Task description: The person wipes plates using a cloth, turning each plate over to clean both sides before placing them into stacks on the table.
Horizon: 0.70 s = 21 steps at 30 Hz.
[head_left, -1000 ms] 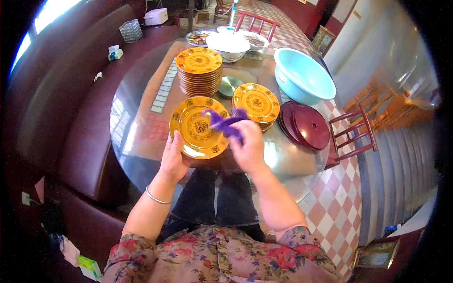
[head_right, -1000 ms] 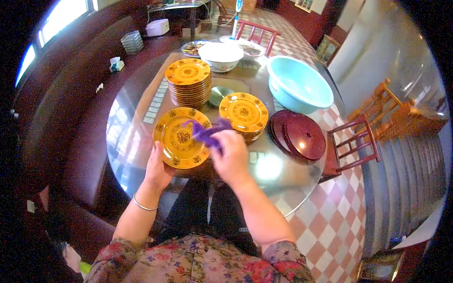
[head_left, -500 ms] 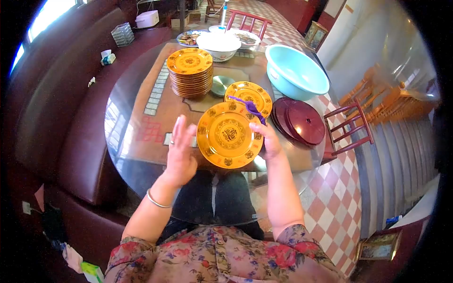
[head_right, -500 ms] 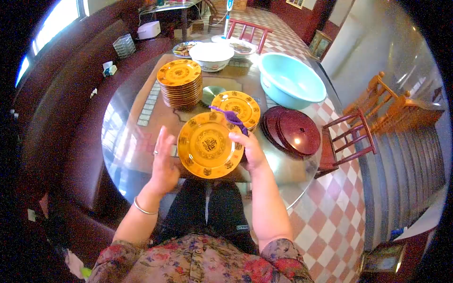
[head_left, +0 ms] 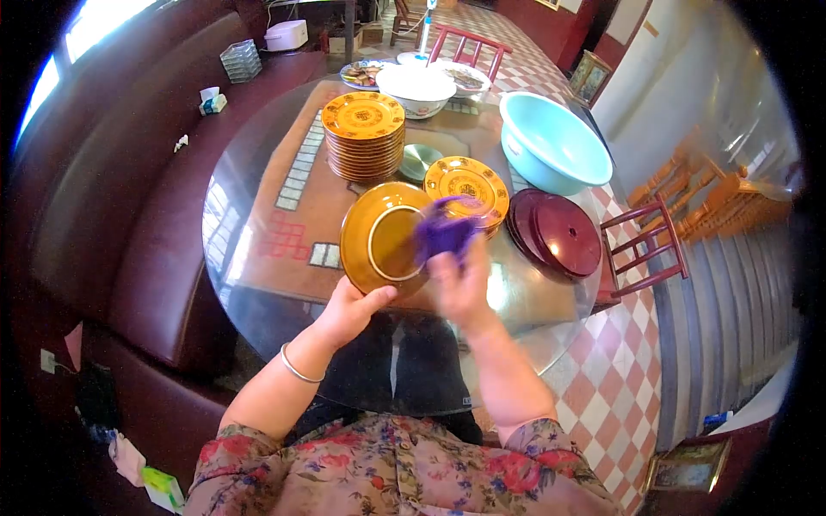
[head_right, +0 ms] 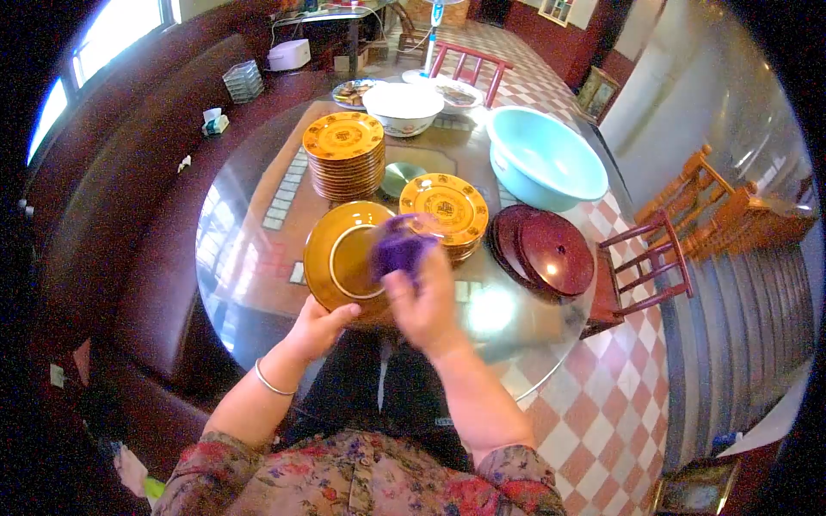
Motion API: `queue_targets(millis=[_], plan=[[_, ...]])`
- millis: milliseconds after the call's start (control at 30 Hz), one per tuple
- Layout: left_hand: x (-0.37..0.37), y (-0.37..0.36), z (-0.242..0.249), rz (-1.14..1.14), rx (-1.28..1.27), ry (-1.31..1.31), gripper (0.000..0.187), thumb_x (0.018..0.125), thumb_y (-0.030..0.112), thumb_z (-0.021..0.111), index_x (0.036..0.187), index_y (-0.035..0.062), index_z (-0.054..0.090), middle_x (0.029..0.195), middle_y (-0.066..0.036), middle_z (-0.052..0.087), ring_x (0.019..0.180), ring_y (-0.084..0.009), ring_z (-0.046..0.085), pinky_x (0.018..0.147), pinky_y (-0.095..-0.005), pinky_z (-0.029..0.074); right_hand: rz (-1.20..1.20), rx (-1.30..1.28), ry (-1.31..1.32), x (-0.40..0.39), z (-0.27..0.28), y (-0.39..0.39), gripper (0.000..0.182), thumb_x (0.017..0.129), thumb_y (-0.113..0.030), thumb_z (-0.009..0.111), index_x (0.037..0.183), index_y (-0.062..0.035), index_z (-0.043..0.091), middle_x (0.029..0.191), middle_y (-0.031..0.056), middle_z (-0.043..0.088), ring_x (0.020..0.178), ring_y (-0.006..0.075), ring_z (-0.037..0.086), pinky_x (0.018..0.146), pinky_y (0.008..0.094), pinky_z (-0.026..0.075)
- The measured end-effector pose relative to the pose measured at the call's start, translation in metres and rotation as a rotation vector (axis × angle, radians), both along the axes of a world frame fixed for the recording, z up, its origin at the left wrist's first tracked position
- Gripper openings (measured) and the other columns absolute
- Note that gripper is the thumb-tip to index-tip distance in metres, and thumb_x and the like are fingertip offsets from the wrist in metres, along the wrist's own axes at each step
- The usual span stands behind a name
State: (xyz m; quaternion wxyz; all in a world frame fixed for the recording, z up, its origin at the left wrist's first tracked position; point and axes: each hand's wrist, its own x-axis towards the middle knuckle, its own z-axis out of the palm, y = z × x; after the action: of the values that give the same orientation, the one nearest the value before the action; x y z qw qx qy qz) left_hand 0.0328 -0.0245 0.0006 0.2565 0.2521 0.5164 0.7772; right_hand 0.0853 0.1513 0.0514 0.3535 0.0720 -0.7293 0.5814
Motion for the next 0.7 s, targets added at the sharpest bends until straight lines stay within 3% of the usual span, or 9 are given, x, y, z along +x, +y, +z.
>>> queue_targets(millis=[67, 167, 267, 433, 467, 533, 600, 633, 700], plan=[[0.0, -0.003, -0.005, -0.087, 0.033, -0.049, 0.031, 0.091, 0.005, 0.064, 0.121, 0.0025, 0.058, 0.114, -0.003, 0.064, 0.104, -0.0146, 0.059, 0.093, -0.0331, 0.048, -0.102, 0.822, 0.082, 0.001, 0.012, -0.02, 0.04, 0.076, -0.008, 0.068, 0.115, -0.0057, 0.057, 0.11, 0.0126, 0.06, 0.101, 0.0315, 0.057, 0.091, 0.0426, 0.044], [0.002, -0.006, -0.008, -0.149, 0.045, -0.086, 0.033, 0.09, 0.005, 0.065, 0.123, 0.0035, 0.057, 0.114, -0.004, 0.064, 0.105, -0.0149, 0.06, 0.095, -0.0341, 0.048, -0.25, 0.76, 0.049, -0.008, 0.003, -0.007, 0.041, 0.065, -0.003, 0.068, 0.105, -0.0085, 0.059, 0.108, 0.0113, 0.058, 0.101, 0.0342, 0.053, 0.091, 0.0443, 0.042], [0.008, 0.0, 0.003, -0.182, 0.043, -0.113, 0.033, 0.09, 0.005, 0.065, 0.122, 0.0041, 0.057, 0.112, -0.004, 0.063, 0.104, -0.0148, 0.059, 0.095, -0.0343, 0.048, -0.457, 0.604, 0.008, -0.014, -0.005, 0.02, 0.037, 0.064, 0.001, 0.064, 0.1, -0.0075, 0.058, 0.105, 0.0128, 0.059, 0.1, 0.0348, 0.054, 0.09, 0.0448, 0.041], [0.006, -0.001, -0.006, -0.172, 0.025, -0.091, 0.033, 0.09, 0.001, 0.062, 0.123, 0.0047, 0.056, 0.111, -0.003, 0.062, 0.104, -0.0145, 0.058, 0.095, -0.0338, 0.047, -0.174, 0.808, 0.113, -0.002, 0.001, -0.014, 0.044, 0.058, -0.007, 0.071, 0.1, -0.0133, 0.062, 0.106, 0.0074, 0.06, 0.099, 0.029, 0.056, 0.086, 0.0429, 0.042], [0.009, -0.001, -0.002, 0.014, -0.124, 0.217, 0.033, 0.09, -0.002, 0.06, 0.122, 0.0061, 0.056, 0.109, -0.002, 0.062, 0.103, -0.0144, 0.057, 0.094, -0.0329, 0.047, -0.088, 0.782, 0.117, 0.003, 0.008, -0.029, 0.046, 0.057, -0.007, 0.072, 0.101, -0.0133, 0.063, 0.105, 0.0062, 0.061, 0.098, 0.0285, 0.056, 0.086, 0.0417, 0.042], [0.01, -0.002, -0.014, 0.007, -0.114, 0.308, 0.029, 0.09, -0.003, 0.058, 0.118, 0.0059, 0.058, 0.102, -0.002, 0.062, 0.103, -0.0149, 0.057, 0.093, -0.0327, 0.047, -0.076, 0.837, 0.116, 0.004, 0.012, -0.036, 0.043, 0.057, -0.008, 0.072, 0.099, -0.0128, 0.063, 0.105, 0.0066, 0.06, 0.096, 0.0294, 0.057, 0.086, 0.0424, 0.042], [0.005, -0.002, -0.007, -0.237, -0.156, 0.161, 0.028, 0.091, -0.002, 0.058, 0.118, 0.0046, 0.059, 0.104, -0.004, 0.063, 0.104, -0.0149, 0.057, 0.094, -0.0326, 0.046, -0.295, 0.765, 0.09, -0.006, 0.015, -0.018, 0.04, 0.059, -0.008, 0.073, 0.098, -0.0115, 0.062, 0.102, 0.0083, 0.06, 0.095, 0.0307, 0.056, 0.086, 0.0427, 0.043], [0.008, 0.001, -0.001, -0.224, -0.163, 0.283, 0.028, 0.091, 0.0, 0.06, 0.119, 0.0018, 0.059, 0.108, -0.004, 0.064, 0.104, -0.014, 0.057, 0.094, -0.0319, 0.046, -0.395, 0.675, 0.053, -0.012, 0.015, -0.002, 0.036, 0.062, -0.006, 0.071, 0.097, -0.009, 0.061, 0.1, 0.0108, 0.06, 0.096, 0.0329, 0.056, 0.087, 0.0435, 0.043], [0.011, 0.0, 0.0, -0.238, -0.097, 0.161, 0.03, 0.092, 0.002, 0.061, 0.122, 0.0007, 0.058, 0.112, -0.004, 0.064, 0.105, -0.0137, 0.057, 0.095, -0.0318, 0.046, -0.437, 0.412, -0.028, -0.015, -0.002, 0.031, 0.026, 0.073, -0.002, 0.067, 0.097, -0.0055, 0.06, 0.097, 0.0134, 0.06, 0.095, 0.0347, 0.057, 0.086, 0.042, 0.046]])
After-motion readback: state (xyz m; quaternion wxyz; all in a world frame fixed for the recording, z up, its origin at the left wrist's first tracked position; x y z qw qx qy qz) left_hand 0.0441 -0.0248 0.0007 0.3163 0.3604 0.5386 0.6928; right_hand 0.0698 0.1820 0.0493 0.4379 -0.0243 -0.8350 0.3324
